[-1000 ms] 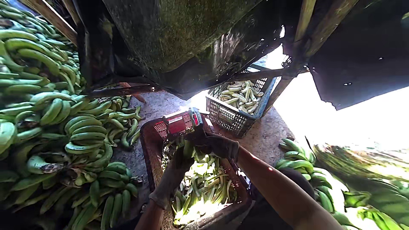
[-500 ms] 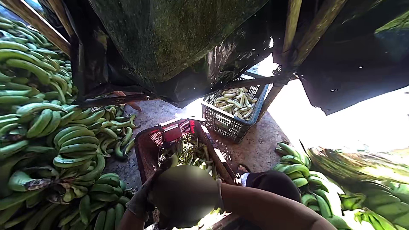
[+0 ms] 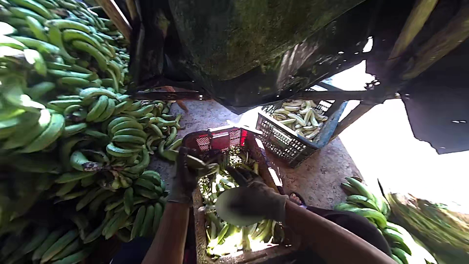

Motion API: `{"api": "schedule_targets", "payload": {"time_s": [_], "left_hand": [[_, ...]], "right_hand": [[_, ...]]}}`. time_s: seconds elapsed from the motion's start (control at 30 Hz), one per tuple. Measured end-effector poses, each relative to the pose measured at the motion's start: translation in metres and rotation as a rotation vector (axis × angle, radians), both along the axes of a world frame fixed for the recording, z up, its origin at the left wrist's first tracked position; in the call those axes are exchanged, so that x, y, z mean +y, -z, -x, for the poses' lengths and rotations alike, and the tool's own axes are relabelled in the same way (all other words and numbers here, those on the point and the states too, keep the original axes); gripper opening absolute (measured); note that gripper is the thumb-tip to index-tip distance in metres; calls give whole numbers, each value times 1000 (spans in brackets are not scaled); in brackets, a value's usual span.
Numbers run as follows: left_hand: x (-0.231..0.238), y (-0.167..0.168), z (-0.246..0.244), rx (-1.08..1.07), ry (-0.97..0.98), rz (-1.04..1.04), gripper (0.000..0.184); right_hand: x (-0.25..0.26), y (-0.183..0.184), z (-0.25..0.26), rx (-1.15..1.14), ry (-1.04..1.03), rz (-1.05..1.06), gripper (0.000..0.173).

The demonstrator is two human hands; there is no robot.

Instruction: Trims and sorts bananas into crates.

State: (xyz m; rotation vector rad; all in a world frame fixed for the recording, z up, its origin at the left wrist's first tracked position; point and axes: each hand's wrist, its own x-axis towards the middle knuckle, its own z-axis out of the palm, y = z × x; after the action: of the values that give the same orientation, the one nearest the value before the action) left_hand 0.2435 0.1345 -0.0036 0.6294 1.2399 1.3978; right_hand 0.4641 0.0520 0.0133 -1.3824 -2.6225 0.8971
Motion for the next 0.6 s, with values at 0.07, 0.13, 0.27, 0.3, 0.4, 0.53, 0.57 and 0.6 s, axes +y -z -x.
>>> {"api": "schedule_targets", "payload": {"time_s": [0.07, 0.13, 0.27, 0.3, 0.4, 0.53, 0.57, 0.6], "left_hand": [[-16, -14, -16, -276, 183, -40, 41], [-27, -20, -26, -422, 387, -125, 46], [-33, -22, -19, -244, 363, -245, 29], [-29, -30, -14, -74, 227, -241, 26], [1, -27, 28, 213, -213, -120, 49], [-2, -29, 47, -26, -215, -73, 32], [-9, -33, 38, -103, -123, -121, 31], [-17, -34, 27, -165, -40, -163, 32]], "right_hand": [[7, 1, 3, 149, 66, -184, 47], [10, -5, 9, 324, 122, -359, 43], [2, -32, 11, 328, 106, -259, 37], [-1, -37, 11, 264, 75, -105, 36], [-15, -23, 7, 154, -116, 120, 28], [-5, -8, 4, 91, 36, 167, 36], [0, -13, 5, 158, 128, 160, 39], [5, -19, 6, 258, 228, 179, 43]]}}
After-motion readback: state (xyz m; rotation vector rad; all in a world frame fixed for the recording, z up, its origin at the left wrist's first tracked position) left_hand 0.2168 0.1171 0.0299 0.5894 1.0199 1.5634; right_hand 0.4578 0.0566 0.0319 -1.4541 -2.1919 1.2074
